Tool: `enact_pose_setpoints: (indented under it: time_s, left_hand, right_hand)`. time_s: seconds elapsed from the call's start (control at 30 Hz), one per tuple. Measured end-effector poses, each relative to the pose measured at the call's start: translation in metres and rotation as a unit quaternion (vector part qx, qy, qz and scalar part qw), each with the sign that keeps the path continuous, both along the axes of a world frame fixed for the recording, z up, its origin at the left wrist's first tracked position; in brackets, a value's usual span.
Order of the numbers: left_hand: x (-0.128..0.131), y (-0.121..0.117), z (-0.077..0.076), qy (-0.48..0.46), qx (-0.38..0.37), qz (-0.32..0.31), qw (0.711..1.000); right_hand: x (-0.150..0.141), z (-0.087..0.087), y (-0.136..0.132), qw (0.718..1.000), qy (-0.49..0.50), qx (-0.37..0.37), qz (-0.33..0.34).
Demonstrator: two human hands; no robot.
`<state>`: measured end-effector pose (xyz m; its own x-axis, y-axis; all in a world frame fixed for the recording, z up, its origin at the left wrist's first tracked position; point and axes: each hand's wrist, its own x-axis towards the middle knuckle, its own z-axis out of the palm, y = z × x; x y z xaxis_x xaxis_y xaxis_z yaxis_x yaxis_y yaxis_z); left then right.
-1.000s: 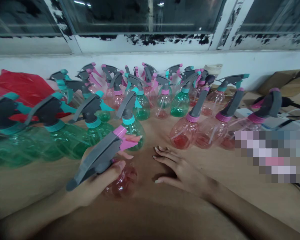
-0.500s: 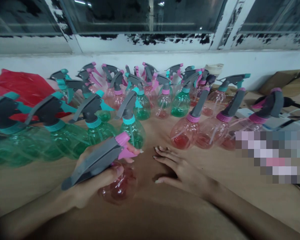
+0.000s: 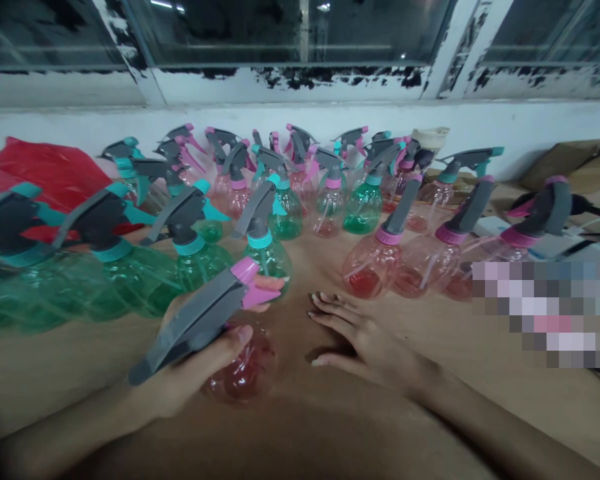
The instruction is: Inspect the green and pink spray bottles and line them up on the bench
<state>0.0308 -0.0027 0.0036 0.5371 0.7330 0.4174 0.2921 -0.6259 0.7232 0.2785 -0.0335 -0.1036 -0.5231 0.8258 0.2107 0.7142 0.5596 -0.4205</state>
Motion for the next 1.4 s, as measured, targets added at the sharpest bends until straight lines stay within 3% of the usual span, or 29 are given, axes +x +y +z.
enact_pose_setpoints:
  time_s: [0.53,1.4]
  left_hand:
    - [0.0003,-0.0004,-0.0037,-0.018,-0.028,0.010,0.999]
    - [0.0005,0.0003,-0.0020,-0.009,-0.009,0.008,1.000]
  right_hand:
    - [-0.0012,0.0007,-0.0014,1.000,0.016,0.007,-0.003]
    - [-0.0005,0.0003,-0.0014,1.000,-0.009,0.004,-0.001]
